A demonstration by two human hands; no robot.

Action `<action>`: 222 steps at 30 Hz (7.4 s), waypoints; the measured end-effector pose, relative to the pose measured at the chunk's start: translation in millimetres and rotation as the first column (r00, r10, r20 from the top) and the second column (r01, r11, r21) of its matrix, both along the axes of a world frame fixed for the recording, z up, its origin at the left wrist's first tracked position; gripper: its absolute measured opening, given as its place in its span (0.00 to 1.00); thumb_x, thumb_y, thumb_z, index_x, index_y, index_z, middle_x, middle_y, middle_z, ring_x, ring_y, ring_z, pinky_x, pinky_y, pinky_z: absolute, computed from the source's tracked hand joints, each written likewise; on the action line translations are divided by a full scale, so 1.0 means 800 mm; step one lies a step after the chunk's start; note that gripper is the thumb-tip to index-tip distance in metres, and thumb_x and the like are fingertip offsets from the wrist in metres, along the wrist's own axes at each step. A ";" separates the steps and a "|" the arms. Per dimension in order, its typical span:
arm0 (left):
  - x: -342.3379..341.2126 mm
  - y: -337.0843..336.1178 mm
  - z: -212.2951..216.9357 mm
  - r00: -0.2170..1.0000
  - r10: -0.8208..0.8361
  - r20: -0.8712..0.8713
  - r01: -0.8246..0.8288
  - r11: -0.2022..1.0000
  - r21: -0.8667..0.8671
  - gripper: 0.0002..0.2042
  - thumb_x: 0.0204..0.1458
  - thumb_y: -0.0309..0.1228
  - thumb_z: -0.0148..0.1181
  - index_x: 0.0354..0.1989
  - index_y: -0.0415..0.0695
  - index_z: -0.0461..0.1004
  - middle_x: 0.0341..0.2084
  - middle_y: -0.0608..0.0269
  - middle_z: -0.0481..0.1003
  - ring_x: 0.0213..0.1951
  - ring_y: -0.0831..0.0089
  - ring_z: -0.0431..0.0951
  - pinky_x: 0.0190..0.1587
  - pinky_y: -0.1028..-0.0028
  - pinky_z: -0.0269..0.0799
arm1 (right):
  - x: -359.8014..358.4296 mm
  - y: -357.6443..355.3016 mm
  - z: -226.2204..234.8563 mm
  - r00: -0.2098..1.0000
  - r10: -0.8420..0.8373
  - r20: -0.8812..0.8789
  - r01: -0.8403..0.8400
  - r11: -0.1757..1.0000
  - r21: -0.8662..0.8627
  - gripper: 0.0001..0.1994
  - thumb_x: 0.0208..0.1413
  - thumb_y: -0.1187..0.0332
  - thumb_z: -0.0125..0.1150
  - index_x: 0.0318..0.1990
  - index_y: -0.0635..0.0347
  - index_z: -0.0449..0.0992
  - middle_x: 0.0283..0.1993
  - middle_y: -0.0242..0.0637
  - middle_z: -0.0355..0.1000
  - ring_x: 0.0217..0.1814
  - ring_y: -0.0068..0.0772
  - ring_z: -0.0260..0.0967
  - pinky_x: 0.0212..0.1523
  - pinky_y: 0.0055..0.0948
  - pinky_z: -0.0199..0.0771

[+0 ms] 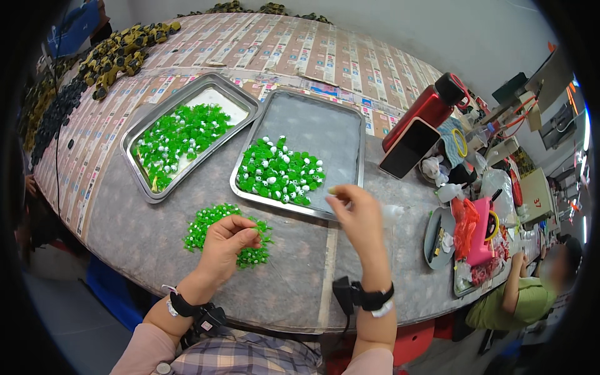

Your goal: The person sits at a table and assembles small green and white candy pieces. They pick up a green piece, apply a substance from a squeeze bottle, and attach a white piece to it. The finished candies are placed into a metal tray.

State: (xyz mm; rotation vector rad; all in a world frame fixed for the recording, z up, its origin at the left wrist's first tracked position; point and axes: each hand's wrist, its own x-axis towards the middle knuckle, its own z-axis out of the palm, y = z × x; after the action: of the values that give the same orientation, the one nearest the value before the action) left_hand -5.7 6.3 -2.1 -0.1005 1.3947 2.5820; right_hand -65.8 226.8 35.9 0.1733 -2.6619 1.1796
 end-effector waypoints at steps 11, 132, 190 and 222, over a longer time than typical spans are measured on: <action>0.001 -0.003 0.000 0.997 -0.073 -0.003 0.073 0.996 0.043 0.05 0.45 0.24 0.54 0.30 0.38 0.69 0.24 0.62 0.72 0.26 0.78 0.72 0.32 0.79 0.69 | -0.018 -0.026 -0.015 0.936 0.254 0.244 -0.195 0.950 -0.243 0.08 0.43 0.69 0.57 0.30 0.63 0.70 0.24 0.32 0.68 0.24 0.22 0.65 0.28 0.20 0.64; -0.002 -0.003 0.023 0.879 -0.271 -0.392 -0.049 0.766 -0.640 0.07 0.40 0.22 0.57 0.30 0.40 0.73 0.27 0.64 0.71 0.29 0.75 0.71 0.31 0.79 0.66 | 0.055 -0.062 -0.018 0.899 0.407 0.159 -0.333 0.874 -0.354 0.06 0.42 0.73 0.57 0.27 0.64 0.68 0.22 0.32 0.62 0.22 0.20 0.59 0.23 0.18 0.59; -0.005 -0.007 -0.006 0.947 -0.244 0.209 0.180 0.942 0.283 0.04 0.44 0.25 0.55 0.29 0.41 0.68 0.23 0.63 0.71 0.25 0.76 0.72 0.30 0.79 0.70 | 0.082 -0.072 0.017 0.921 -0.126 -0.368 -0.143 0.770 -0.622 0.24 0.30 0.56 0.69 0.30 0.63 0.66 0.25 0.32 0.62 0.25 0.22 0.60 0.25 0.19 0.60; -0.003 -0.010 -0.006 0.942 -0.275 0.191 0.224 0.941 0.253 0.04 0.45 0.28 0.55 0.27 0.42 0.69 0.23 0.64 0.71 0.25 0.78 0.72 0.30 0.79 0.70 | 0.080 -0.064 0.004 0.906 -0.165 -0.390 -0.095 0.819 -0.566 0.22 0.34 0.56 0.66 0.31 0.63 0.66 0.27 0.34 0.62 0.27 0.25 0.60 0.28 0.22 0.61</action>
State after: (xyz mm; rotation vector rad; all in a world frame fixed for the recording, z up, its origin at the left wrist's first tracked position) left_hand -8.3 -1.4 -6.9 -0.1607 0.9578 2.4091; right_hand -1.6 175.6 39.4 0.2385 -1.8312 1.6535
